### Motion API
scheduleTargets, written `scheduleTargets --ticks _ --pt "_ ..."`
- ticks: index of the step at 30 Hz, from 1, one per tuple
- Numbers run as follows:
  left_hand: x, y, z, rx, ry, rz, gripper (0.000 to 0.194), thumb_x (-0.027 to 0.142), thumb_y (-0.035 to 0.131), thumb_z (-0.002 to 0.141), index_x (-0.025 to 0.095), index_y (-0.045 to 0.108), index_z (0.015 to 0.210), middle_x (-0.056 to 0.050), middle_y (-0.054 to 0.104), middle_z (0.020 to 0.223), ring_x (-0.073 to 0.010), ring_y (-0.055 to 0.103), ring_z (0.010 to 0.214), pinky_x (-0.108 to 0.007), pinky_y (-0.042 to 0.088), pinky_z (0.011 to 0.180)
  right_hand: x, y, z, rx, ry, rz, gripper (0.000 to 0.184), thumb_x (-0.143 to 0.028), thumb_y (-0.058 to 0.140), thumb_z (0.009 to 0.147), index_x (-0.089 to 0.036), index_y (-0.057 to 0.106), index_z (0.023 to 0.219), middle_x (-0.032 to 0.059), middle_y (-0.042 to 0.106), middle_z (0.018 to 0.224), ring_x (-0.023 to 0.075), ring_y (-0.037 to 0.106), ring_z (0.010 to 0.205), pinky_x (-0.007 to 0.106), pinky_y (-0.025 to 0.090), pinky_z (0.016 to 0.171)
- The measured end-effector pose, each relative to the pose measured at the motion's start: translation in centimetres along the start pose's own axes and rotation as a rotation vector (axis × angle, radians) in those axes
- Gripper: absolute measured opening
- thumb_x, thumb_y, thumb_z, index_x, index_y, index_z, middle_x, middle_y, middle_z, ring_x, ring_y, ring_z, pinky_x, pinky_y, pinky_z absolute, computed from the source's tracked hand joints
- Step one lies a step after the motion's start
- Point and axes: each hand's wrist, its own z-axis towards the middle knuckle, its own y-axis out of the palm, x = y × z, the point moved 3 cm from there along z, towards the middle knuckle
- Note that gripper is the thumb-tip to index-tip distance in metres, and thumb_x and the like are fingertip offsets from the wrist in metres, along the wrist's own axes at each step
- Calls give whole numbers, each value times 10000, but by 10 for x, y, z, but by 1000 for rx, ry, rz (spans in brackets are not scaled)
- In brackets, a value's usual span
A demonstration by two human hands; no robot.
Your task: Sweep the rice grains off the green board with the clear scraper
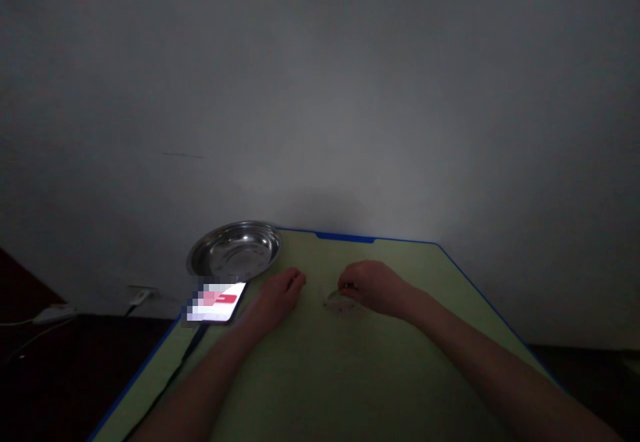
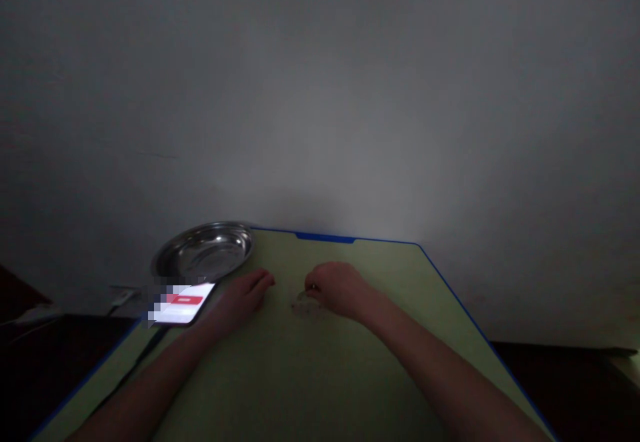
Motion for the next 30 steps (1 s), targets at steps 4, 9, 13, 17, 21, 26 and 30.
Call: scheduleTargets --ticks 4,9,13,17,21,26,30 --pt "-2 2 1 3 13 -9 334 431 326 890 210 496 707 22 527 638 -163 531 649 -268 344 594 5 -8 -7 49 6 3 153 -240 587 852 -214 734 890 55 727 883 198 641 832 269 416 710" --pt "-2 1 1 11 13 -36 342 439 326 892 213 521 726 17 559 665 -168 542 656 -272 349 609 25 -16 3 118 86 25 178 -215 557 863 -186 729 894 66 732 897 190 644 819 274 434 737" --pt "-3 0 0 3 -7 -59 336 436 329 895 210 515 729 22 544 645 -166 534 636 -271 346 596 37 -14 7 119 145 36 177 -163 562 835 -184 730 886 66 735 902 191 654 833 275 448 754" --pt "-4 1 0 8 12 -51 336 434 338 892 207 511 714 27 521 624 -161 523 622 -269 338 586 54 -11 1 85 226 31 137 -197 575 859 -176 704 898 62 715 917 197 645 861 323 472 784" --pt "-6 3 1 0 15 -65 334 440 341 894 209 512 723 33 515 620 -155 515 608 -264 333 577 83 -12 -1 28 337 40 204 -319 556 919 -162 632 1024 56 652 1042 185 625 900 394 508 801" --pt "-5 2 1 13 18 -57 339 439 330 891 209 493 702 21 533 649 -163 520 630 -269 333 585 112 -4 3 -15 470 98 277 -316 567 913 -168 589 1146 73 605 1157 204 618 934 389 527 776" --pt "-3 1 2 11 25 -34 340 445 324 882 213 489 697 16 535 649 -171 524 642 -275 340 599 120 6 0 -19 531 138 281 -313 566 914 -175 583 1158 78 596 1176 207 614 952 395 524 788"
